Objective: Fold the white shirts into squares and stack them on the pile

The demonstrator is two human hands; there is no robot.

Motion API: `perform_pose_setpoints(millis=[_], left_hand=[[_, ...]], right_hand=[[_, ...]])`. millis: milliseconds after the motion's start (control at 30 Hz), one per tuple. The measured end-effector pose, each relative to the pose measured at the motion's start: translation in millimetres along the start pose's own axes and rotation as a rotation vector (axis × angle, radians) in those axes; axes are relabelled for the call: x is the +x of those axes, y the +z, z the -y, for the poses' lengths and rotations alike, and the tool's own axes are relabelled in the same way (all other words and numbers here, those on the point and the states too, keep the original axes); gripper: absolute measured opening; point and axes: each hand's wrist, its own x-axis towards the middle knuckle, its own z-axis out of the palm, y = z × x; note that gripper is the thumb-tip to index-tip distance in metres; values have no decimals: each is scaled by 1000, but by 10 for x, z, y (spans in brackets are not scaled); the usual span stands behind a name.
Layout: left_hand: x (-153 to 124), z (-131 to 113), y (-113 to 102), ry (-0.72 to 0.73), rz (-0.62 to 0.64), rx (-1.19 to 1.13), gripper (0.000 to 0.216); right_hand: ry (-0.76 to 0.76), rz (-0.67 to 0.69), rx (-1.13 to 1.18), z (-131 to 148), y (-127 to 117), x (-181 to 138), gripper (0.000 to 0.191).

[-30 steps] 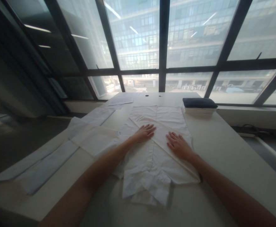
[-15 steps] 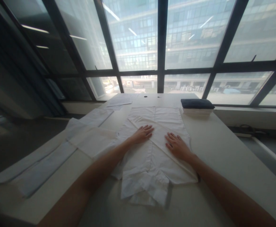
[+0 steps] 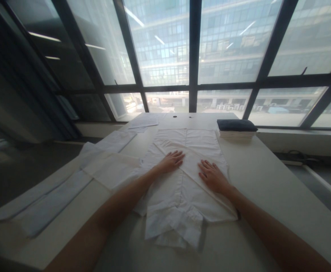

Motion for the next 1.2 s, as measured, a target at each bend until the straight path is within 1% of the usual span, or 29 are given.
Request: perform_pose_setpoints(millis=[167,233,533,767,900,967,1033,1100,1133,1200], left_hand=[[-20,-17,9,5,-31,24,56],[-40,-32,23,7,-25,38,57],[-211,-163,96,43,-41,53,58],[-197,-153,74,37,-17,3,58],[-209,-163,80,32,-41,-5,54],[-238,-176,24,51,-33,-1,53],[-287,-181,-107,96,33,-12,53],[-364,-161,-312,133,113,-64,53],[-419,-136,-431,136,129,-99,54],[-573,-47,-676,99,86,-150,55]], right_hand=[[-4,8,-8,6,-4,2,60],[-1,12,-13,22,-9,-19,60],[22,9,-26,138,8,-288,59],[48,24,-19,153,-21,-278,59],[34,4,-25,130,-5,-272,58],[22,-5,-36,104,22,-273,58],[10,-22,-45,66,65,-273,58],[-2,-42,-52,18,123,-270,59],[-8,-51,-55,-7,157,-267,59],[-23,-70,-58,-57,230,-264,59]])
